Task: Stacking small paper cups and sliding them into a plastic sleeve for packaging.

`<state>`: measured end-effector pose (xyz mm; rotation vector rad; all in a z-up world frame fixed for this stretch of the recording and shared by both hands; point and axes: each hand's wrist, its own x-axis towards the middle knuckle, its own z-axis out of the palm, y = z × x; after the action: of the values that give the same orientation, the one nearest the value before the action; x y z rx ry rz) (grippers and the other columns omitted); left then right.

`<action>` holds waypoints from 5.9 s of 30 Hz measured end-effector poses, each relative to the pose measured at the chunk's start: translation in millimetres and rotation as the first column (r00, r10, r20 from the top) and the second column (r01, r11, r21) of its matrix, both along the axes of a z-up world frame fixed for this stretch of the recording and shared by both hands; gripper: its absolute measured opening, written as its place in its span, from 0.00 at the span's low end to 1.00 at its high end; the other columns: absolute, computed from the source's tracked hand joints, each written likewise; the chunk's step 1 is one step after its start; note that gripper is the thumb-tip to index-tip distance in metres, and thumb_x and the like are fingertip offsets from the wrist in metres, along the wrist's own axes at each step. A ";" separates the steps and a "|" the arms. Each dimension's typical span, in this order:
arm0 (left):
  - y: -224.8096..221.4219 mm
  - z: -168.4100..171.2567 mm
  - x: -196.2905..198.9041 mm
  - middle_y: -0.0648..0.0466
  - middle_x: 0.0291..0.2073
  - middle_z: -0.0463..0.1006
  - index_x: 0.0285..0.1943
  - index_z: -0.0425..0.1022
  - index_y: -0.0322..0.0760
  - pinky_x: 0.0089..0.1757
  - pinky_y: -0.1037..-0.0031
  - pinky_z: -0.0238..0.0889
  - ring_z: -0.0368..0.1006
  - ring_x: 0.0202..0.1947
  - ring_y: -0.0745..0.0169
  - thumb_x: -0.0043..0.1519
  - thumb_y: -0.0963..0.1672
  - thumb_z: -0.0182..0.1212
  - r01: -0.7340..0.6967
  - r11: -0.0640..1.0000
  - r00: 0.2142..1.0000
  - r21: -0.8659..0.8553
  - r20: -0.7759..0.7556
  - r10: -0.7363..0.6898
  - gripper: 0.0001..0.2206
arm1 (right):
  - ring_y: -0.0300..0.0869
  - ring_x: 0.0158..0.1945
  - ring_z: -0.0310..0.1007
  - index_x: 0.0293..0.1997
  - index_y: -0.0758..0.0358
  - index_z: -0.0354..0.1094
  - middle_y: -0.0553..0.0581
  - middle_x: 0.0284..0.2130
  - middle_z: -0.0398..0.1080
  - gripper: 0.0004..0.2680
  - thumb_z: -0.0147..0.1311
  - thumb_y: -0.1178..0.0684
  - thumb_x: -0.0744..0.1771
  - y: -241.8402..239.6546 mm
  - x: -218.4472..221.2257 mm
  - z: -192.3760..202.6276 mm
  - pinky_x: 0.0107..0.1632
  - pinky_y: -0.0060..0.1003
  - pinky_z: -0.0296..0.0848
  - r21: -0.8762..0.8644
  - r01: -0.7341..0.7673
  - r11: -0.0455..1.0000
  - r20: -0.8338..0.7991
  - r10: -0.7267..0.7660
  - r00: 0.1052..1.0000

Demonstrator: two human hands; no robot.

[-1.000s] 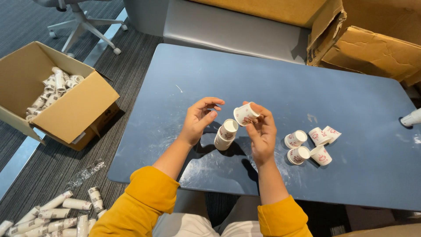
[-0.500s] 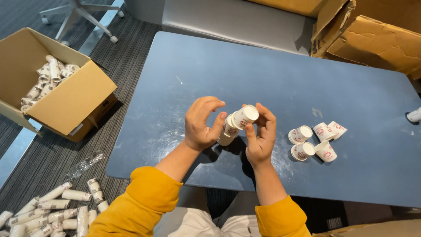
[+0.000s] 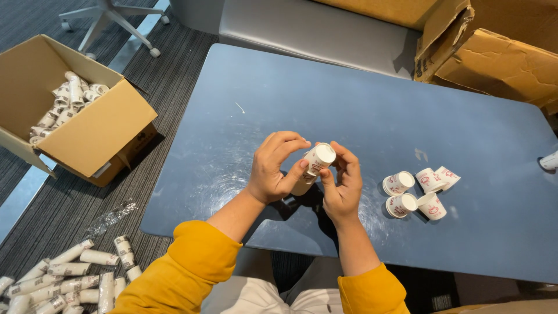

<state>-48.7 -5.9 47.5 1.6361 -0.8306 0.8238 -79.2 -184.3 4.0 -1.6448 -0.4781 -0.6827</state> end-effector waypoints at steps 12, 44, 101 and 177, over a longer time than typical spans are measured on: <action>1.9 1.3 -1.7 0.51 0.46 0.79 0.51 0.78 0.36 0.47 0.66 0.70 0.75 0.46 0.51 0.65 0.43 0.61 0.016 1.000 1.000 -0.013 -0.010 -0.016 0.09 | 0.42 0.57 0.72 0.67 0.68 0.60 0.60 0.55 0.71 0.19 0.57 0.49 0.71 -3.3 -1.6 -4.5 0.63 0.37 0.70 -0.033 0.013 0.999 -0.049 -0.014 0.999; -5.2 -15.4 8.4 0.51 0.34 0.77 0.35 0.73 0.34 0.38 0.70 0.65 0.73 0.35 0.58 0.62 0.41 0.64 0.077 0.996 0.994 -0.056 -0.079 -0.081 0.06 | 0.42 0.54 0.71 0.61 0.66 0.66 0.59 0.52 0.74 0.14 0.52 0.57 0.68 -4.7 -5.3 9.7 0.61 0.38 0.68 -0.076 -0.153 0.985 -0.176 0.138 0.975; -177.8 -35.6 -69.5 0.47 0.46 0.78 0.51 0.76 0.33 0.50 0.59 0.64 0.71 0.52 0.44 0.48 0.43 0.75 0.252 0.940 0.856 0.231 -0.506 -0.105 0.22 | 0.42 0.55 0.74 0.57 0.70 0.63 0.60 0.50 0.71 0.15 0.59 0.68 0.66 -148.8 -103.0 -25.0 0.58 0.38 0.75 0.123 0.369 0.921 -0.183 -0.344 0.921; 11.3 -4.2 -15.2 0.46 0.53 0.83 0.50 0.81 0.34 0.55 0.67 0.74 0.81 0.54 0.53 0.60 0.35 0.64 0.233 0.960 0.913 -0.152 -0.307 -0.270 0.10 | 0.46 0.58 0.76 0.48 0.69 0.71 0.66 0.56 0.73 0.07 0.62 0.64 0.67 -1.8 -3.5 10.2 0.60 0.40 0.78 0.098 -0.120 0.988 -0.010 0.122 0.993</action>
<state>-63.9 5.4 43.3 1.4750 -0.7267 0.3955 -82.7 -186.1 14.2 -1.5161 -0.5206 -0.5930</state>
